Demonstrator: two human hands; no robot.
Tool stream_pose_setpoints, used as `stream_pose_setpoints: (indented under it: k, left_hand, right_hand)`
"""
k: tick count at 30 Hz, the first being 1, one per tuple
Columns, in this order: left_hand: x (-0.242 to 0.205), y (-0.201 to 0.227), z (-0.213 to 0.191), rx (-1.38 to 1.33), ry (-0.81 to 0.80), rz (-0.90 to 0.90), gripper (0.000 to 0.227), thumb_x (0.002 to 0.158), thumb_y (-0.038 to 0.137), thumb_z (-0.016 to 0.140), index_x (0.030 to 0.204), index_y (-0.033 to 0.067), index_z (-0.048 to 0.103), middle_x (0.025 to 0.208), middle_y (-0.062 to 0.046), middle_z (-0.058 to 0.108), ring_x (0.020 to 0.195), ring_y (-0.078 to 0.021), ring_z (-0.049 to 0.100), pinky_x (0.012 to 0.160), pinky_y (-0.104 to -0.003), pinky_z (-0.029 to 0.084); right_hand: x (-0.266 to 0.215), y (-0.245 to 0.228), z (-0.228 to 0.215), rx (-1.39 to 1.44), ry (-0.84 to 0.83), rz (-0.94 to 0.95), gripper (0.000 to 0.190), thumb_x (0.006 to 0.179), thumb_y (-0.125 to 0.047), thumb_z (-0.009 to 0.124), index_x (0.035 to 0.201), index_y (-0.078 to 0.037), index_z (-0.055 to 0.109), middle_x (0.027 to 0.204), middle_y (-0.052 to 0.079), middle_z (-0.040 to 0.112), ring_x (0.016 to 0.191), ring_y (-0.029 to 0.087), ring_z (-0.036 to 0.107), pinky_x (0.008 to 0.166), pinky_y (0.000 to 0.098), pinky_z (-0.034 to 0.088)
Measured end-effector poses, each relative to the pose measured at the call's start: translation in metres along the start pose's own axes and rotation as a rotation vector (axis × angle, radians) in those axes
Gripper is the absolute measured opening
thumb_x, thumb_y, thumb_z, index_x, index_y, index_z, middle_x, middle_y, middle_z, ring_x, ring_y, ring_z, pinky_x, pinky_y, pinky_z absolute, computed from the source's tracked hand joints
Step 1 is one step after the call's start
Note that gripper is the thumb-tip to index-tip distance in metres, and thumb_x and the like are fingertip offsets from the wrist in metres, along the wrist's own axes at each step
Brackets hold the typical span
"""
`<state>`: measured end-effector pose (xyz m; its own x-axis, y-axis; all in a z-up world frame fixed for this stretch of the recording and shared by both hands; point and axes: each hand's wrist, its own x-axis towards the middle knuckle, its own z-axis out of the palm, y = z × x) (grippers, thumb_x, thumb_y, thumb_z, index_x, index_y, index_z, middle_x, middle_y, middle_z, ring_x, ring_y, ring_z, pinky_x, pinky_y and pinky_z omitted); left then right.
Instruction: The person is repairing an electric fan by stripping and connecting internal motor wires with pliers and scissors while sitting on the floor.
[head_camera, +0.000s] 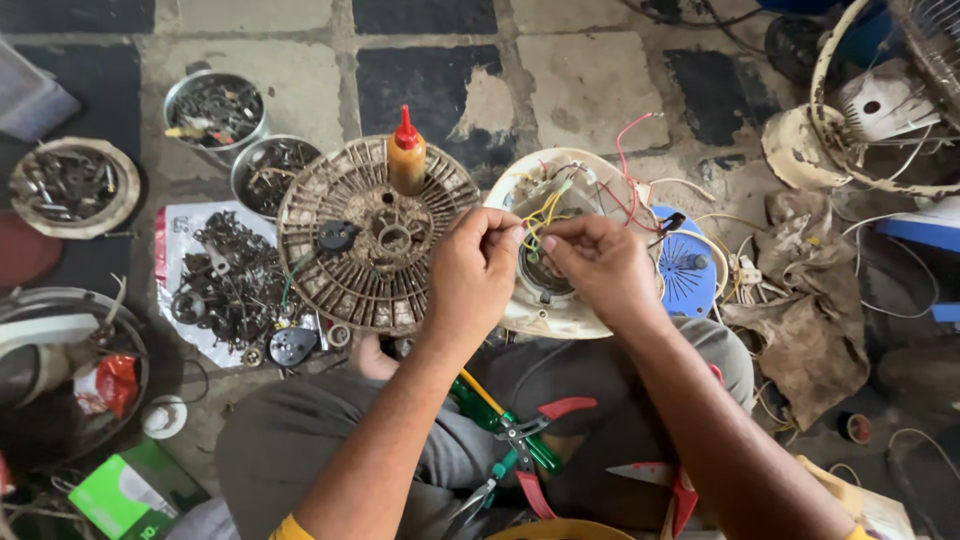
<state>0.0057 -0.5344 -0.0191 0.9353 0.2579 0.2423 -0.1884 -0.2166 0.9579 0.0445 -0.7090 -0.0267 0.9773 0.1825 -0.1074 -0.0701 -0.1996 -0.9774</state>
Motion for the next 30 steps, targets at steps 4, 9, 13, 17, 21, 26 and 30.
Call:
stream_pose_setpoints:
  k: [4,9,13,17,21,26,30]
  left_hand:
    - [-0.004,-0.014,0.008,0.193,-0.023,0.181,0.007,0.092,0.008,0.071,0.097,0.0044,0.067,0.095,-0.014,0.066,0.091,-0.0336,0.065,0.079,-0.044,0.051]
    - [-0.007,-0.016,0.013,0.300,-0.171,0.160,0.008,0.094,0.009,0.069,0.099,0.0043,0.064,0.096,-0.016,0.062,0.094,-0.0363,0.063,0.083,-0.047,0.048]
    - [-0.008,-0.017,0.011,0.297,-0.190,0.168,0.010,0.094,0.009,0.068,0.100,0.0034,0.062,0.096,-0.017,0.062,0.094,-0.0371,0.063,0.082,-0.048,0.048]
    - [-0.009,-0.019,0.011,0.231,-0.205,0.122,0.010,0.095,0.007,0.066,0.102,0.0028,0.061,0.098,-0.017,0.064,0.095,-0.0374,0.064,0.083,-0.049,0.048]
    - [-0.009,-0.023,0.011,0.157,-0.183,0.141,0.013,0.093,0.007,0.068,0.103,0.0018,0.061,0.098,-0.017,0.067,0.095,-0.0367,0.066,0.082,-0.047,0.051]
    - [-0.008,-0.024,0.010,0.152,-0.181,0.114,0.014,0.086,0.005,0.072,0.099,0.0026,0.067,0.094,-0.015,0.070,0.090,-0.0343,0.070,0.079,-0.043,0.055]
    - [-0.011,-0.022,0.008,0.110,-0.189,0.077,0.010,0.086,0.007,0.074,0.094,0.0049,0.070,0.092,-0.013,0.070,0.084,-0.0311,0.072,0.074,-0.041,0.056]
  right_hand:
    - [-0.010,0.004,-0.009,-0.155,-0.008,-0.186,0.012,0.091,-0.002,0.075,0.103,0.000,0.072,0.096,0.002,0.073,0.086,0.007,0.066,0.075,0.0222,0.055]
    - [-0.007,0.003,-0.012,-0.225,-0.108,-0.446,0.012,0.091,-0.003,0.079,0.102,-0.003,0.073,0.108,0.007,0.071,0.101,0.012,0.067,0.087,0.0270,0.055]
    - [-0.009,0.003,-0.009,-0.306,-0.046,-0.338,0.013,0.089,-0.002,0.079,0.102,-0.003,0.077,0.104,0.005,0.074,0.094,0.011,0.068,0.081,0.0251,0.055]
    - [-0.010,0.006,-0.008,-0.318,-0.017,-0.298,0.013,0.090,-0.002,0.078,0.103,-0.002,0.077,0.102,0.003,0.075,0.090,0.008,0.067,0.078,0.0229,0.055]
    - [-0.010,0.011,-0.006,-0.125,-0.015,-0.207,0.012,0.093,-0.003,0.075,0.105,-0.001,0.074,0.098,0.001,0.075,0.088,0.004,0.068,0.078,0.0191,0.056]
    - [-0.010,0.013,-0.005,-0.097,0.052,-0.145,0.012,0.092,-0.002,0.077,0.104,0.000,0.075,0.090,0.000,0.074,0.077,0.002,0.063,0.068,0.0171,0.051]
    - [-0.011,0.014,-0.004,0.097,0.080,-0.054,0.012,0.089,0.000,0.078,0.099,0.002,0.072,0.084,-0.001,0.071,0.072,0.002,0.061,0.065,0.0181,0.049]
